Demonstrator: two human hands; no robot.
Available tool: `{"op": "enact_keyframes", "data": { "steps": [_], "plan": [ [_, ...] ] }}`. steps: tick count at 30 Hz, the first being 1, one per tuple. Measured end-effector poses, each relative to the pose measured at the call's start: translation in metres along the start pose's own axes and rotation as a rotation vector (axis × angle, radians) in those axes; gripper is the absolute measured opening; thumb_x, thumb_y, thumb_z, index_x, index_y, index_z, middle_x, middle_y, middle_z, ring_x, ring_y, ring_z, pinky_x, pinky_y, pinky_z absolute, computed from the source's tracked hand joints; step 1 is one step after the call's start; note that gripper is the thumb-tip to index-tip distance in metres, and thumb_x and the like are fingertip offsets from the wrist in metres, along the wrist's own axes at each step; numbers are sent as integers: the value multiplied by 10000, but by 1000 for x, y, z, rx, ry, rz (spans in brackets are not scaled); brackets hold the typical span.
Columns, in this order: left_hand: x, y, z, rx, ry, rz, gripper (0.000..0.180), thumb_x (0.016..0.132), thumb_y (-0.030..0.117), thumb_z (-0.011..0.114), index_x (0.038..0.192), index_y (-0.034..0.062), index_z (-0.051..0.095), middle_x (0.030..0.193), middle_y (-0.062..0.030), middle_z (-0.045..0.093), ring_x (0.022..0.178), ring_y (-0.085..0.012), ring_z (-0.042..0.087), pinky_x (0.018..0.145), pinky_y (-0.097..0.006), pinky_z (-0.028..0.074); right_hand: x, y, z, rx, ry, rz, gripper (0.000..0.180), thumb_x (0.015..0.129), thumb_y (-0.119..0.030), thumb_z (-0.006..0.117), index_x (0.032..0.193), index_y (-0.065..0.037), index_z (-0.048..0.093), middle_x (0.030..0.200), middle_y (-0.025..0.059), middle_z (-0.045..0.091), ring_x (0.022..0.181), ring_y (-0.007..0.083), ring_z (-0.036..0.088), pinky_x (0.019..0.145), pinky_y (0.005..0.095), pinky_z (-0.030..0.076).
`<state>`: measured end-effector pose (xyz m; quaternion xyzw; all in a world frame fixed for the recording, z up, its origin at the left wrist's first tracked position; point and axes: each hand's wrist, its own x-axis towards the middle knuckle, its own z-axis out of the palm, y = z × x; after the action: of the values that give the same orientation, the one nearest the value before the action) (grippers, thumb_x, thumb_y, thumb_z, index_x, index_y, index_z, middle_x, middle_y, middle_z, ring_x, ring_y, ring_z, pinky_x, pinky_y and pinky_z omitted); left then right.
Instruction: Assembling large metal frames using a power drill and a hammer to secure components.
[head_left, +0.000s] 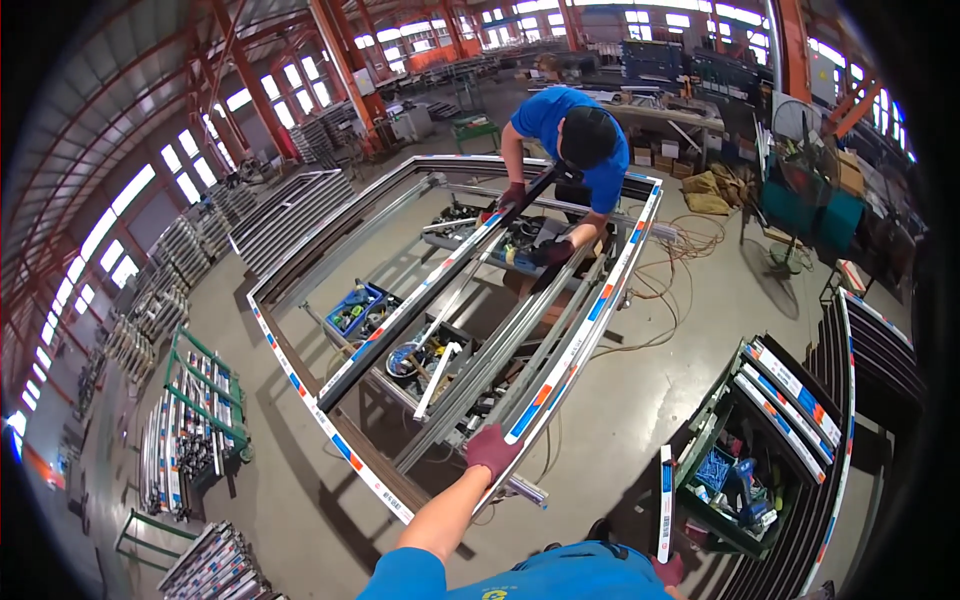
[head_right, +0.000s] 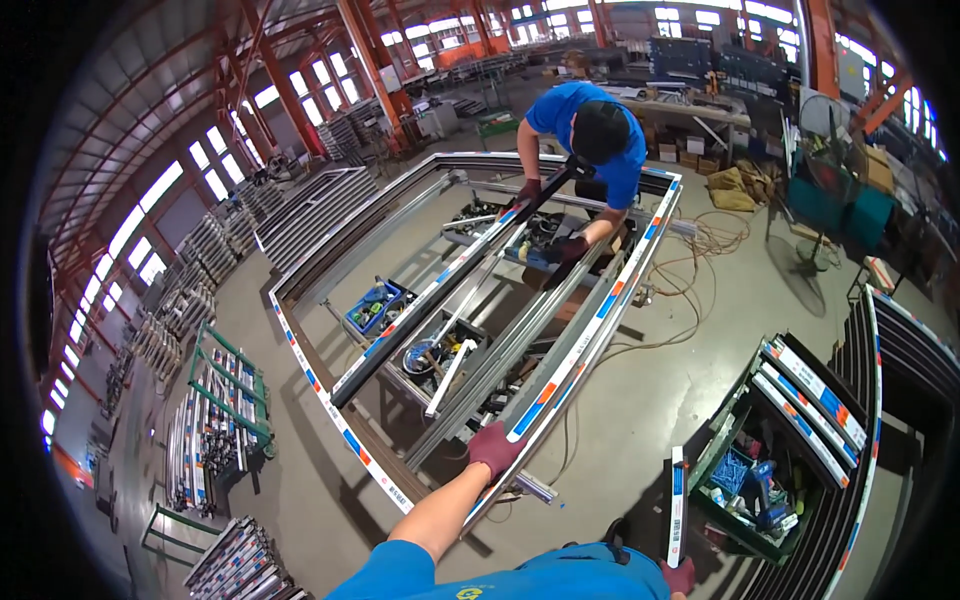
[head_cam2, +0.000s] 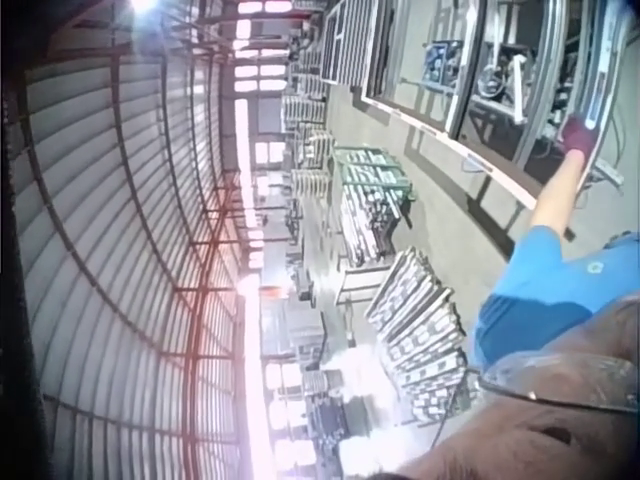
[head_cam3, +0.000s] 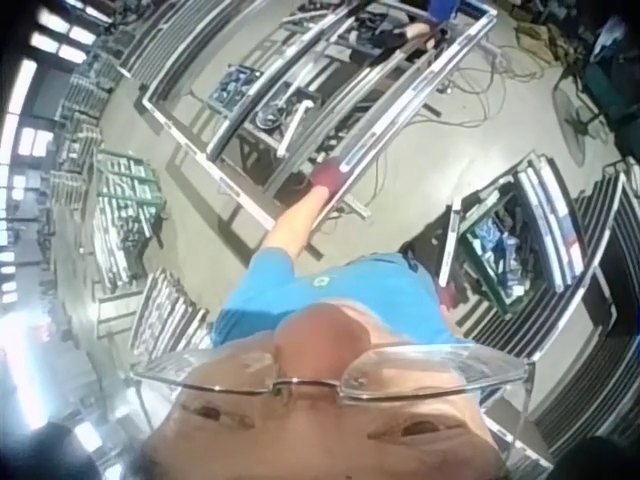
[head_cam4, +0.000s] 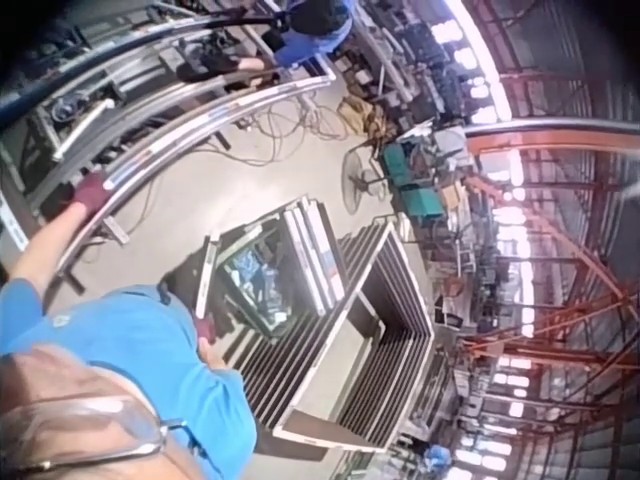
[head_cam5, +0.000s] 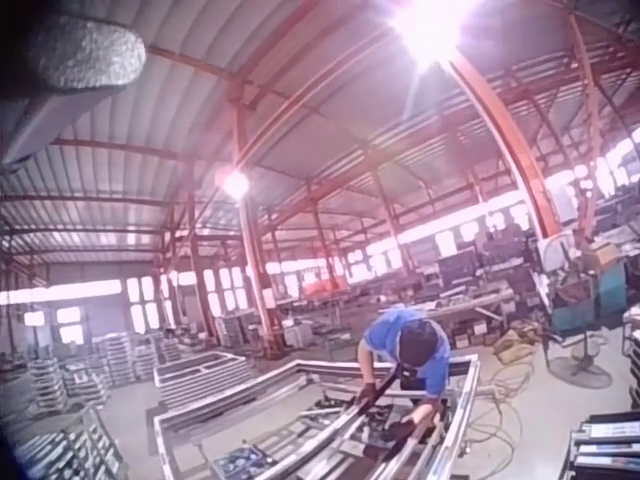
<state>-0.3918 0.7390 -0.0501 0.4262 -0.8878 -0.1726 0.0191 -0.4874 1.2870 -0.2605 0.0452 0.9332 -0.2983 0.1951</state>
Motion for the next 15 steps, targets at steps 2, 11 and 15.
{"op": "enact_keyframes", "data": {
  "steps": [2,11,15],
  "plan": [
    [-1,-5,3,-4,-3,-2,624,852,608,729,1149,58,731,1189,-204,748,1133,-374,720,957,-489,568,3,-4,2,0,-3,-14,670,658,-441,944,1144,-68,674,1136,209,739,1113,435,701,937,554,558],
    [5,-1,-5,-7,-88,12,686,864,634,703,1201,37,694,1257,-224,699,1177,-381,691,1003,-486,546,4,-9,5,11,18,-17,664,660,-435,947,1142,-66,677,1126,211,742,1103,436,704,931,551,562],
    [7,-5,-3,8,-96,14,696,863,636,699,1210,32,693,1264,-224,701,1188,-382,689,1013,-485,542,4,-11,6,16,30,-15,662,660,-432,948,1141,-65,679,1122,212,743,1099,437,706,928,550,564]
  ]
}}
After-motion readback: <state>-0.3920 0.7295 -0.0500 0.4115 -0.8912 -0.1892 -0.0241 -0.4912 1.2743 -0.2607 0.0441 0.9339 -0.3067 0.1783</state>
